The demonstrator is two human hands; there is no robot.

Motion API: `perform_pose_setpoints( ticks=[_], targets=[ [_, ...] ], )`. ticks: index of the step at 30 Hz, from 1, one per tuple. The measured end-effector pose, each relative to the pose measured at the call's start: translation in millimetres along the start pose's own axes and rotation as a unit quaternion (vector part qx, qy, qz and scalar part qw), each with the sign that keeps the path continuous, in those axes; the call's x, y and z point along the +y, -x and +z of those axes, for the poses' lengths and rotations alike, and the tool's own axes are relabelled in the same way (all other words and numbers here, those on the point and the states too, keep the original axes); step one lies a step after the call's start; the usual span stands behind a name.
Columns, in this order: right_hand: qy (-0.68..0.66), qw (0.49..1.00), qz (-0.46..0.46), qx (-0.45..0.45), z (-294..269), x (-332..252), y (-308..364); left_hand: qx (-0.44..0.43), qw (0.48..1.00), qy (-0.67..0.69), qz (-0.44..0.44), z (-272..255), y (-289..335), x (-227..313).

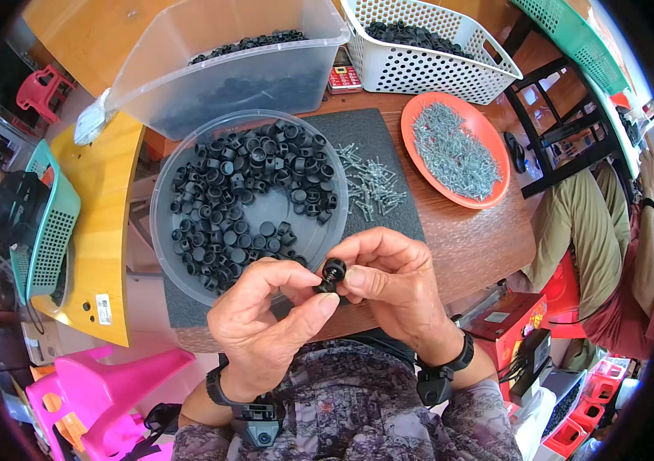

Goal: Assembling small black plastic components by hand, inserting pins into the caps.

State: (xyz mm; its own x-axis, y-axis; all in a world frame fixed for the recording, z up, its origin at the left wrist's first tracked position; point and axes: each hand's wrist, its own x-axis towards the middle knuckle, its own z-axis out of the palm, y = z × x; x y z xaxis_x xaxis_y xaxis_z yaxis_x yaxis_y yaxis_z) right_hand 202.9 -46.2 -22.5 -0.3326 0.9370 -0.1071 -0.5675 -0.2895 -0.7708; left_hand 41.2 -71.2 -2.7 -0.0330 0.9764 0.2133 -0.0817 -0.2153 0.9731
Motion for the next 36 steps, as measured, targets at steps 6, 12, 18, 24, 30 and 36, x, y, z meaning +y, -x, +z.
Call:
perform_pose_setpoints(
  ticks=[6,12,18,24,30,36],
  targets=[
    [0.008,1.000,0.002,0.001,0.0,-1.5,0.5,0.008,1.000,0.001,-0.017,1.3,0.6,-1.0],
    [0.023,1.000,-0.009,-0.001,1.2,-1.6,1.2,0.006,1.000,-0.017,-0.015,0.5,-0.1,-0.7],
    [0.094,0.994,-0.048,-0.006,-0.3,-1.5,1.1,-0.001,0.999,-0.024,-0.032,1.0,-0.8,-1.0],
    [0.109,0.992,-0.065,-0.011,1.0,-2.0,1.6,0.002,0.999,-0.013,-0.039,1.3,-0.2,-4.7],
    [0.104,0.992,-0.070,-0.011,-2.8,-1.8,2.2,-0.023,0.998,-0.065,-0.015,1.7,-1.9,-3.0],
    [0.123,0.988,-0.087,-0.014,-4.0,-3.1,2.0,-0.046,0.994,-0.103,-0.005,0.8,-5.7,0.9]
  ],
)
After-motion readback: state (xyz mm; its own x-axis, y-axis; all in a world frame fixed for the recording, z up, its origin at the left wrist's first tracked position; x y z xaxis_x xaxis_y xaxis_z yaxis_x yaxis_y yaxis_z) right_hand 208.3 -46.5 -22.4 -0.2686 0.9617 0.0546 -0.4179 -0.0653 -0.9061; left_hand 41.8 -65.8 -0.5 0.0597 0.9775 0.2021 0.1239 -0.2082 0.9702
